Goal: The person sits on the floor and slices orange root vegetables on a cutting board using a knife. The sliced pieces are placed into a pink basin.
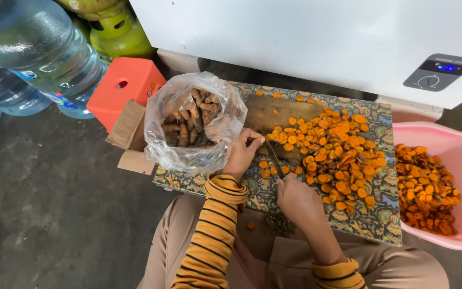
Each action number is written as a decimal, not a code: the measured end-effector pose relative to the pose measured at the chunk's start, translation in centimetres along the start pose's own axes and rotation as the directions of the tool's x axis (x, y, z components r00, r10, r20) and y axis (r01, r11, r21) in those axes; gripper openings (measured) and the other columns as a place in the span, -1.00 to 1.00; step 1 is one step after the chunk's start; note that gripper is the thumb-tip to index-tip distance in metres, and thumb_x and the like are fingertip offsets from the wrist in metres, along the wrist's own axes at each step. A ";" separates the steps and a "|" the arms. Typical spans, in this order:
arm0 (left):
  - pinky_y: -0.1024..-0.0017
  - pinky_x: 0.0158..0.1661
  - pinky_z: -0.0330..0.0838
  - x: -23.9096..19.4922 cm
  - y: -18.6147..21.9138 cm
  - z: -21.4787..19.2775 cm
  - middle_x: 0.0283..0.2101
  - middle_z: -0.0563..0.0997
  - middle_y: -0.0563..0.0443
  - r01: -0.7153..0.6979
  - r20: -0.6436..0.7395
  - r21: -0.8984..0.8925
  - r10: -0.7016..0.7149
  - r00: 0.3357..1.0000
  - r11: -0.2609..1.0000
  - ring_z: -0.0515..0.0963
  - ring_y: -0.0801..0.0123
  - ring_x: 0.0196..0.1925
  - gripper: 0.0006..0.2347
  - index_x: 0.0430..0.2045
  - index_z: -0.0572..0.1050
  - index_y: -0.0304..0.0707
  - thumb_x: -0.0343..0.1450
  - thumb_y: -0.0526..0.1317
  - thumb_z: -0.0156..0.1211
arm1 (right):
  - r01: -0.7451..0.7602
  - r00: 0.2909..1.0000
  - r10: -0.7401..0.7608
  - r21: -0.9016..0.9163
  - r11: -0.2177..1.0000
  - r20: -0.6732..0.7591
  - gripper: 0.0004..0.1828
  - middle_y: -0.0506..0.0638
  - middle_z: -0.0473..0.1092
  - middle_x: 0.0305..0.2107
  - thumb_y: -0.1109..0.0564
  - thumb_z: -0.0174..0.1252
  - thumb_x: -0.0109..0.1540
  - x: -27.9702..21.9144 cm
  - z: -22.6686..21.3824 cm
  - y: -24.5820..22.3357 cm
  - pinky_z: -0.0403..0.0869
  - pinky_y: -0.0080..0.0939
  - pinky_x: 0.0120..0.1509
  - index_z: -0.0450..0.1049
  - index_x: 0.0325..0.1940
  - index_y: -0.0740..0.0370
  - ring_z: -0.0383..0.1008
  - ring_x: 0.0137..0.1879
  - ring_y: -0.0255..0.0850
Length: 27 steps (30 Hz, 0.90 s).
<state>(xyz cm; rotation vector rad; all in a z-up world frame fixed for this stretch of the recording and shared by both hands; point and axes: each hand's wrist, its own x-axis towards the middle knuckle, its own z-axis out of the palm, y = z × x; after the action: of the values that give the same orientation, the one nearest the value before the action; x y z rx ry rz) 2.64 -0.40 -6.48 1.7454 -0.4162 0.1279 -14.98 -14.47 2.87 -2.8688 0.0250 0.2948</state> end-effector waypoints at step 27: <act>-0.01 0.25 0.21 -3.1 13.0 5.9 0.18 0.58 -0.04 -0.218 0.173 0.539 0.146 0.974 0.814 0.43 0.06 0.28 -0.71 0.01 0.60 -0.13 0.43 -0.11 0.27 | -0.275 0.893 0.448 0.750 0.601 -0.032 -0.57 0.00 0.22 -0.57 -0.17 -0.14 0.47 -6.7 -5.6 2.4 0.20 -0.07 -0.35 0.27 -0.30 0.17 0.24 -0.50 -0.13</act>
<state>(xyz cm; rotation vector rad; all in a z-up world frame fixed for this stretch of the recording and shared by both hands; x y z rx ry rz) -5.56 -7.59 3.32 2.2962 -0.6904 0.3056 -20.53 -18.23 8.90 -2.0315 0.6397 0.0119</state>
